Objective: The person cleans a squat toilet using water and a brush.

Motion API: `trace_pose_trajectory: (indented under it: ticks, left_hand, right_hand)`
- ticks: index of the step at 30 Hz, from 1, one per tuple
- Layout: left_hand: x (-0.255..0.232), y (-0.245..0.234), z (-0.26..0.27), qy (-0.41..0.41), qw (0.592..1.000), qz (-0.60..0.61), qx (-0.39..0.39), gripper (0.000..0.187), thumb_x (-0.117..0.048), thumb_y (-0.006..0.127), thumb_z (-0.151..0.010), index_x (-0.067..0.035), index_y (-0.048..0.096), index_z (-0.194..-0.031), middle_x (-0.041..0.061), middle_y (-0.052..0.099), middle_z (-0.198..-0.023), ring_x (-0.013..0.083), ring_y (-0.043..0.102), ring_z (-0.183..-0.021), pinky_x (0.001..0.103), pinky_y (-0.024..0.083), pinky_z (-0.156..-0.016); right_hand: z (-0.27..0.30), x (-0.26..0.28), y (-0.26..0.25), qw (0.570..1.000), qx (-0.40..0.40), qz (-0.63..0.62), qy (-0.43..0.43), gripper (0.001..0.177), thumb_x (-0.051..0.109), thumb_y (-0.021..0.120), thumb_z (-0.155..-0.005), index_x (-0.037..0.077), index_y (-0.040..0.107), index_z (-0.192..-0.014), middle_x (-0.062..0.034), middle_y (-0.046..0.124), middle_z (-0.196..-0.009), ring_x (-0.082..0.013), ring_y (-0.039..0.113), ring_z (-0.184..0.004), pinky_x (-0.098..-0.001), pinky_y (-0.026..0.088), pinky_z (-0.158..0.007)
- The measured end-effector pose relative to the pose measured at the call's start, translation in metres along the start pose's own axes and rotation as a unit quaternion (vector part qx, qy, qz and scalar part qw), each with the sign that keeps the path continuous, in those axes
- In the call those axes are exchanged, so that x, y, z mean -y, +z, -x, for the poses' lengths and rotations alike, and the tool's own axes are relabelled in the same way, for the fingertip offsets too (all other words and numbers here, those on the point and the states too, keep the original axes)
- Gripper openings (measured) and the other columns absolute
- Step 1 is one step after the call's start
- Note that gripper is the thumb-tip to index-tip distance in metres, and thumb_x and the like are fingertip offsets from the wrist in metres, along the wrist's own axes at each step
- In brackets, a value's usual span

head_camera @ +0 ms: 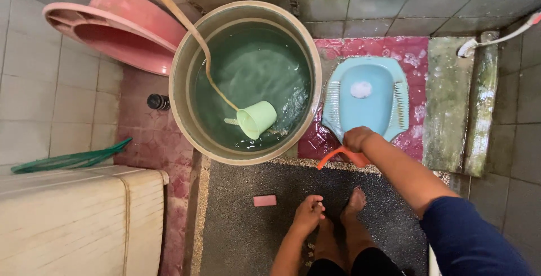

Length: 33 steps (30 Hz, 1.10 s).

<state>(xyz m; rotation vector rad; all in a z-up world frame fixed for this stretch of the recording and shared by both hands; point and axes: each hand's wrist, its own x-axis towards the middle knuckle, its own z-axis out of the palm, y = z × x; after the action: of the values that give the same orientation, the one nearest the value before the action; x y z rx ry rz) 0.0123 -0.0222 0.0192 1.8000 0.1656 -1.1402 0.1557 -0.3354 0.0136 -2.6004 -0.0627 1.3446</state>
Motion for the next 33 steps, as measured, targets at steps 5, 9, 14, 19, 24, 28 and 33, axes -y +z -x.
trace_pose_trajectory:
  ticks: [5, 9, 14, 19, 24, 28, 33]
  left_hand:
    - [0.0, 0.007, -0.004, 0.004, 1.0, 0.022, -0.008, 0.03, -0.016, 0.056, -0.101, -0.007, 0.06, -0.129, 0.006, 0.07, -0.097, 0.0146, 0.07, -0.076, 0.03, 0.058, -0.074]
    - [-0.004, 0.008, -0.007, 0.013, 1.0, 0.014, -0.007, 0.03, -0.017, 0.056, -0.101, -0.007, 0.061, -0.129, 0.007, 0.07, -0.098, 0.0154, 0.07, -0.076, 0.03, 0.057, -0.075]
    - [-0.014, 0.008, -0.01, 0.008, 1.0, 0.021, 0.003, 0.032, -0.017, 0.055, -0.1, -0.006, 0.06, -0.13, 0.007, 0.071, -0.101, 0.0146, 0.071, -0.076, 0.03, 0.057, -0.075]
    - [-0.025, 0.008, -0.01, 0.001, 1.0, 0.009, 0.013, 0.033, -0.02, 0.053, -0.102, -0.007, 0.059, -0.132, 0.006, 0.071, -0.104, 0.0136, 0.07, -0.08, 0.03, 0.055, -0.076]
    - [-0.021, -0.002, -0.028, -0.075, 0.977, 0.187, 0.067, 0.057, -0.051, 0.04, -0.104, -0.009, 0.063, -0.135, 0.009, 0.073, -0.108, 0.0192, 0.071, -0.086, 0.035, 0.054, -0.077]
    - [-0.029, -0.039, -0.018, -0.142, 0.911, 0.339, 0.187, 0.087, -0.075, 0.022, -0.095, -0.006, 0.06, -0.133, 0.011, 0.075, -0.11, 0.0229, 0.075, -0.095, 0.04, 0.057, -0.081]
    - [-0.003, -0.068, -0.011, -0.152, 0.905, 0.283, 0.28, 0.059, -0.062, 0.046, -0.106, -0.011, 0.059, -0.133, 0.008, 0.07, -0.102, 0.0179, 0.071, -0.086, 0.033, 0.06, -0.078]
  right_hand:
    - [-0.039, -0.056, 0.036, 0.974, 0.028, -0.223, -0.015, 0.033, 0.018, 0.063, -0.088, 0.02, 0.078, -0.117, -0.0106, 0.078, -0.111, -0.0269, 0.073, -0.1, -0.0411, 0.057, -0.09]
    - [-0.033, -0.086, 0.043, 0.826, -0.049, -0.562, -0.02, 0.034, 0.007, 0.062, -0.089, 0.007, 0.073, -0.122, -0.0149, 0.076, -0.113, -0.0255, 0.07, -0.101, -0.0381, 0.056, -0.09]
    - [0.026, -0.1, 0.035, 0.635, -0.069, -0.769, 0.016, 0.029, 0.014, 0.052, -0.098, 0.003, 0.067, -0.12, -0.0147, 0.073, -0.111, -0.025, 0.07, -0.102, -0.0385, 0.058, -0.092]
    - [0.018, -0.12, 0.081, 0.596, -0.082, -0.798, 0.042, 0.028, 0.012, 0.048, -0.099, 0.003, 0.064, -0.12, -0.0175, 0.071, -0.11, -0.0295, 0.069, -0.101, -0.0465, 0.058, -0.09]
    - [0.039, -0.053, 0.072, 0.848, -0.066, -0.525, 0.01, 0.034, 0.011, 0.055, -0.096, 0.018, 0.075, -0.123, -0.0113, 0.079, -0.118, -0.0238, 0.075, -0.107, -0.0389, 0.058, -0.101]
    - [0.059, 0.032, 0.065, 0.924, -0.027, -0.372, -0.089, 0.025, 0.02, 0.065, -0.095, 0.019, 0.076, -0.118, -0.0045, 0.076, -0.118, -0.0185, 0.069, -0.11, -0.036, 0.052, -0.099]
    - [0.079, 0.137, 0.035, 0.98, -0.007, -0.105, -0.17, 0.02, 0.02, 0.072, -0.086, 0.018, 0.079, -0.105, -0.0108, 0.076, -0.107, -0.0277, 0.072, -0.098, -0.0388, 0.055, -0.089]
